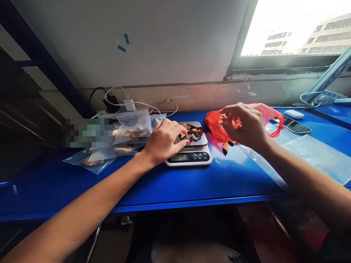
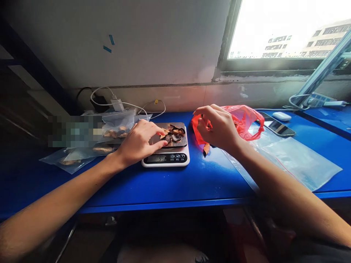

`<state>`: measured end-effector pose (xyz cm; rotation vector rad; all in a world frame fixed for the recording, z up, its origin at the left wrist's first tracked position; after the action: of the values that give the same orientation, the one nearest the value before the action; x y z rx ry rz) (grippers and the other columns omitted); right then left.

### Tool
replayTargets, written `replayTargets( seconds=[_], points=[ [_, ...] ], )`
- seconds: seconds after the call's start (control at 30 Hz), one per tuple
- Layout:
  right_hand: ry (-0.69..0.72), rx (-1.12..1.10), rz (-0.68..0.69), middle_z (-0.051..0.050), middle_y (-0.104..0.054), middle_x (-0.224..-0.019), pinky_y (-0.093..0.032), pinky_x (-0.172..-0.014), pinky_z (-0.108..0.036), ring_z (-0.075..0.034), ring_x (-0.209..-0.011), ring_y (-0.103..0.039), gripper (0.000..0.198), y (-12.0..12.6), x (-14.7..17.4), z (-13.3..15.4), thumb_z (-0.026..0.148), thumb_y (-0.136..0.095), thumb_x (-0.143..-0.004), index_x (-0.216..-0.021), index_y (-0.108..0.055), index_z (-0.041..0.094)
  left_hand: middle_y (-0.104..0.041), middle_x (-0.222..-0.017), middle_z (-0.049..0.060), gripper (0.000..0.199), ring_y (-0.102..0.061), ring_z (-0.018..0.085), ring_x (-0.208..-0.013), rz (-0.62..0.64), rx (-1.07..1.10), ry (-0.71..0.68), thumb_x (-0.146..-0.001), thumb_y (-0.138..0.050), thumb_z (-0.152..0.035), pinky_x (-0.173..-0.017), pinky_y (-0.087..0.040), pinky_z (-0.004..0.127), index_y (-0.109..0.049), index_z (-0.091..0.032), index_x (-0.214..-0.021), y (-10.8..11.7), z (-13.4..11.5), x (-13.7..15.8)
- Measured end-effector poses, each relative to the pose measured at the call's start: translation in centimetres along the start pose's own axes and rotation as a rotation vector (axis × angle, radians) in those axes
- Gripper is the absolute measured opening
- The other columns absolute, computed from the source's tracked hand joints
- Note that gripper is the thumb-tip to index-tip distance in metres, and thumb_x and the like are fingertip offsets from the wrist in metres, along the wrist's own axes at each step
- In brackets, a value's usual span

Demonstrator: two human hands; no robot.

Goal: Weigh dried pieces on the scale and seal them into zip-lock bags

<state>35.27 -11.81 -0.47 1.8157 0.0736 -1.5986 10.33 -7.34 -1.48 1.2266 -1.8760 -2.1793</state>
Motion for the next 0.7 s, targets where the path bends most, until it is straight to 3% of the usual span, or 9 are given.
replayTargets(
  seconds=[0.17,0.33,0.53,0.63,0.7],
  points=[
    [-0.005,-0.006,0.006,0.001,-0.06,-0.061,-0.047,-0.053,-0.03,-0.015,-0.057,-0.057,0.015,0.2,-0.1,-0.4,0.015,-0.052,-0.077,-0.084,-0.062,0.023,-0.069,-0.089,0.005,0.013,-0.055,0.023,-0.09,-0.067,0.051,0.048,-0.088,-0.057,-0.026,-0.085,-0.044,0.039,-0.066,-0.017,-0.091,0.7,0.5,0.4],
    [0.013,-0.007,0.008,0.001,-0.059,-0.058,-0.045,-0.05,-0.029,-0.014,-0.053,-0.055,0.018,0.5,0.0,-0.6,0.012,-0.05,-0.074,-0.081,-0.063,0.023,-0.069,-0.082,0.005,0.015,-0.057,0.022,-0.085,-0.185,0.033,0.138,-0.088,-0.054,-0.025,-0.082,-0.045,0.037,-0.066,-0.017,-0.085,1.3,2.7,0.4],
    [0.069,-0.001,0.005,-0.001,-0.064,-0.062,-0.042,-0.049,-0.027,-0.012,-0.052,-0.053,0.021,0.5,0.1,-1.1,0.008,-0.052,-0.074,-0.082,-0.064,0.023,-0.07,-0.079,0.004,0.016,-0.058,0.021,-0.082,-0.196,0.033,0.152,-0.088,-0.053,-0.024,-0.08,-0.046,0.035,-0.066,-0.017,-0.083,1.0,3.9,0.4],
    [0.016,0.037,-0.044,-0.004,-0.066,-0.066,-0.043,-0.052,-0.026,-0.013,-0.057,-0.057,0.018,0.3,0.2,-2.9,0.01,-0.053,-0.076,-0.081,-0.064,0.023,-0.069,-0.079,0.003,0.015,-0.059,0.02,-0.082,-0.174,0.042,0.124,-0.088,-0.053,-0.024,-0.08,-0.046,0.034,-0.066,-0.017,-0.083,0.9,3.6,0.4],
    [-0.103,0.109,-0.051,-0.005,-0.069,-0.071,-0.044,-0.058,-0.026,-0.013,-0.062,-0.06,0.014,0.1,0.5,-5.1,0.013,-0.055,-0.079,-0.08,-0.065,0.023,-0.069,-0.08,0.003,0.015,-0.058,0.021,-0.084,-0.163,0.048,0.12,-0.088,-0.054,-0.024,-0.079,-0.046,0.034,-0.067,-0.018,-0.084,0.8,3.4,0.5]
  ],
)
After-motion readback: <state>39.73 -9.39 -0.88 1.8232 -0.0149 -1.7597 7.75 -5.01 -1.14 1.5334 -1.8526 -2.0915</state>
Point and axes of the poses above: each hand's wrist, its own x-axis away from the middle knuckle, its own y-axis out of the back of the hand, z = x × y, the point moved 1 cm from there along -x, towards the middle knuckle
